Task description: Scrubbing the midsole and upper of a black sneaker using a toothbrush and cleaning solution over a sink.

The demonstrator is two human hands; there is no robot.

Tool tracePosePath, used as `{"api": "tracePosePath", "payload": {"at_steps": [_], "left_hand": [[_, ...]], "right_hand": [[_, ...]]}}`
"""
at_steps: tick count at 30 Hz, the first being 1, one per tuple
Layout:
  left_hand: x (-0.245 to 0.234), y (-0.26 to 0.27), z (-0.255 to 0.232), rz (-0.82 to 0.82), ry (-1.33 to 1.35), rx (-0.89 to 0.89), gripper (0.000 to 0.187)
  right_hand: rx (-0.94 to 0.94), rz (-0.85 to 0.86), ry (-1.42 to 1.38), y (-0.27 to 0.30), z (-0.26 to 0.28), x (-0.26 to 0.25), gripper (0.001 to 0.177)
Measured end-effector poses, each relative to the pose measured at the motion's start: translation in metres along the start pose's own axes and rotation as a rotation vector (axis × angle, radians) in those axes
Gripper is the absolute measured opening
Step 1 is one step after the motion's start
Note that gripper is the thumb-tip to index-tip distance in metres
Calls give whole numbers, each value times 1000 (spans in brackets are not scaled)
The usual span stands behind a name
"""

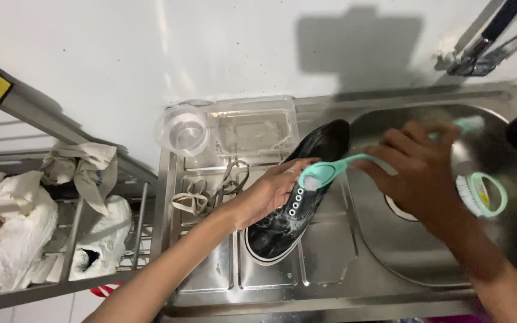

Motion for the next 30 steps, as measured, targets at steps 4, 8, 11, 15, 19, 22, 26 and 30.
{"api": "tracePosePath", "payload": {"at_steps": [4,8,11,15,19,22,26,30], "left_hand": [[-3,-1,8,46,-53,6,59],[-3,-3,2,39,-2,42,59],[-7,-4,10,42,-16,36,59],[-2,-3,5,60,8,28,58],[-3,-2,6,-21,21,-20,52],[1,-1,1,45,-61,7,66],[1,-1,2,25,4,7,58],[-5,-3,12,24,-11,73,67]], "right_hand": [[-98,47,-251,17,24,32,15],[-89,89,-175,3,6,18,12],[-123,3,-140,3,10,6,7],[-202,67,-123,13,15,35,7],[-114,-13,52,0,16,-5,13],[-168,59,-201,6,25,7,14],[-147,39,-113,5,26,7,15],[-35,101,-240,19,3,34,5]]}}
Point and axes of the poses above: each hand's wrist, its own y-axis away from the middle knuckle, its own x-axis out of the palm, z = x × y, the point moved 4 cm from there along -y, towards the middle knuckle, and after that the axes turned 7 degrees about z, right-handed, at the moved point
